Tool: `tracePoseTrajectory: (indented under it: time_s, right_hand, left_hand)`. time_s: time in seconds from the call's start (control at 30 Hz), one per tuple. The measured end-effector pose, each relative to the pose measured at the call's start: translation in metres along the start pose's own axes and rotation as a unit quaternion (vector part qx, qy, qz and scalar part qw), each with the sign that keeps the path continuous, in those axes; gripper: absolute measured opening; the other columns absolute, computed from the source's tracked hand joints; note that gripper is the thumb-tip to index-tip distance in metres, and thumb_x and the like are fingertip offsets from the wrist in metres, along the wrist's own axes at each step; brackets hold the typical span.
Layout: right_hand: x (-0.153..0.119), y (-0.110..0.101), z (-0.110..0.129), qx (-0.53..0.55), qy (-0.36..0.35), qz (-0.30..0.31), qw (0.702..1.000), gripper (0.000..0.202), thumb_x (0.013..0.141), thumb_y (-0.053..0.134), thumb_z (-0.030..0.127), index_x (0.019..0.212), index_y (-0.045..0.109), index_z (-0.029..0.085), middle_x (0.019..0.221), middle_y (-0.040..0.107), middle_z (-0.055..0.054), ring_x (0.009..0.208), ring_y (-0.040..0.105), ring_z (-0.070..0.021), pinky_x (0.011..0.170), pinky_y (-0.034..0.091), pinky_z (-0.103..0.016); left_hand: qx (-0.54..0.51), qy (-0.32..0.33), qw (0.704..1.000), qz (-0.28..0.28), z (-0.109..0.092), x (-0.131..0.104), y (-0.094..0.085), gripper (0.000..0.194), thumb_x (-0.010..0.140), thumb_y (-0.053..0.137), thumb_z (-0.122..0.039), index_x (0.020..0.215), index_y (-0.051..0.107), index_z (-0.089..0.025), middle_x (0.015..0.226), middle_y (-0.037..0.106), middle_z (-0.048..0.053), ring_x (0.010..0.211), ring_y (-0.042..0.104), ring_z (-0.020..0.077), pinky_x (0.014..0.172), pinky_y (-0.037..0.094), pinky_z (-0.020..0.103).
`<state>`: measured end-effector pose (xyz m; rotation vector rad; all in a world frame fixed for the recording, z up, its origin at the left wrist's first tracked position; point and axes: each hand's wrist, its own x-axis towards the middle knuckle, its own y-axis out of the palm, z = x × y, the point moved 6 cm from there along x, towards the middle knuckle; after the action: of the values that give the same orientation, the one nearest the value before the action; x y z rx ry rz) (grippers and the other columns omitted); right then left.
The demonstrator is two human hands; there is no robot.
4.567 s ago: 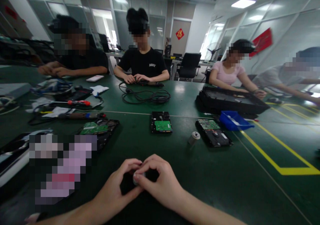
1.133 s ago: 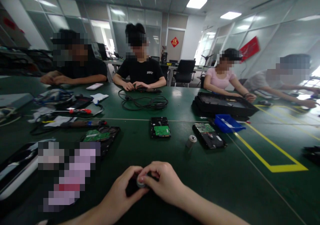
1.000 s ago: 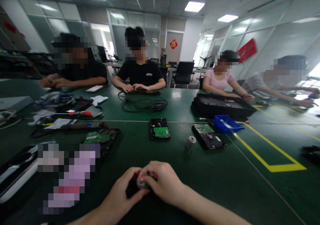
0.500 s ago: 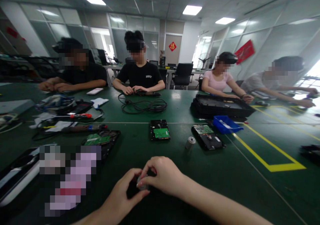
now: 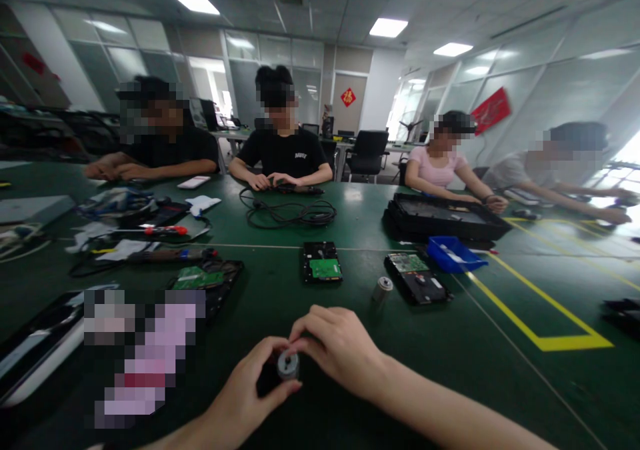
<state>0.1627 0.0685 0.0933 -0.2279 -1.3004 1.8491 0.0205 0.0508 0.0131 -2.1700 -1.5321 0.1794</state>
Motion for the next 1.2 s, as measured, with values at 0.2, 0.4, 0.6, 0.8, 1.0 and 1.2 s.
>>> tracePoseTrajectory:
  time_s: [0.2, 0.4, 0.6, 0.8, 1.0, 1.2]
  right_hand:
    - [-0.067, -0.02, -0.06, 0.021, 0.172, 0.007, 0.985, 0.013, 0.089, 0.062, 0.033, 0.086, 0.07, 0.024, 0.079, 0.066, -0.001, 0.064, 0.056, -0.0141, 0.059, 0.041, -0.024]
    - [-0.123, 0.005, -0.087, -0.045, 0.222, 0.053, 0.973, 0.016, 0.086, 0.065, 0.039, 0.09, 0.072, 0.025, 0.071, 0.063, -0.001, 0.067, 0.059, -0.0168, 0.065, 0.043, -0.027]
    - [-0.126, 0.007, -0.087, -0.047, 0.202, 0.027, 0.978, 0.025, 0.086, 0.064, 0.047, 0.099, 0.074, 0.028, 0.071, 0.064, -0.002, 0.066, 0.059, -0.0166, 0.064, 0.043, -0.028]
    - [-0.104, 0.005, -0.071, -0.004, 0.16, -0.025, 0.987, 0.016, 0.09, 0.062, 0.037, 0.092, 0.072, 0.025, 0.082, 0.069, -0.004, 0.073, 0.061, -0.0174, 0.071, 0.044, -0.03]
    - [-0.039, 0.013, -0.025, 0.07, 0.068, -0.07, 0.993, 0.011, 0.093, 0.06, 0.029, 0.098, 0.069, 0.025, 0.09, 0.071, -0.003, 0.086, 0.062, -0.0173, 0.079, 0.042, -0.031]
    - [-0.01, 0.027, -0.004, 0.017, -0.01, -0.025, 1.0, 0.011, 0.094, 0.058, 0.028, 0.099, 0.066, 0.024, 0.09, 0.07, -0.002, 0.083, 0.061, -0.0163, 0.076, 0.039, -0.03]
  left_hand:
    - [-0.001, 0.001, 1.0, 0.004, 0.001, 0.0, -0.001, 0.028, 0.079, 0.072, -0.02, 0.103, 0.059, -0.025, 0.1, 0.066, 0.002, 0.091, 0.062, 0.0221, 0.083, 0.049, 0.034]
    - [-0.011, -0.005, 1.0, 0.007, 0.002, 0.0, -0.002, 0.027, 0.08, 0.072, -0.024, 0.104, 0.06, -0.026, 0.099, 0.066, 0.001, 0.091, 0.063, 0.022, 0.082, 0.051, 0.034]
    - [0.001, -0.004, 1.0, 0.01, -0.001, 0.001, -0.002, 0.026, 0.081, 0.071, -0.024, 0.103, 0.059, -0.025, 0.098, 0.066, 0.002, 0.09, 0.063, 0.0223, 0.082, 0.05, 0.035]
    - [-0.008, -0.005, 1.0, 0.012, 0.0, 0.001, -0.002, 0.027, 0.081, 0.071, -0.022, 0.104, 0.058, -0.025, 0.1, 0.065, 0.001, 0.091, 0.062, 0.0214, 0.082, 0.049, 0.034]
    - [-0.001, 0.003, 1.0, 0.007, 0.002, 0.001, 0.001, 0.029, 0.079, 0.071, -0.018, 0.104, 0.058, -0.024, 0.1, 0.064, 0.001, 0.092, 0.061, 0.0211, 0.083, 0.048, 0.033]
    - [0.001, 0.0, 1.0, 0.003, 0.009, 0.0, 0.004, 0.031, 0.079, 0.072, -0.018, 0.105, 0.056, -0.024, 0.1, 0.064, 0.002, 0.092, 0.061, 0.0218, 0.083, 0.048, 0.033]
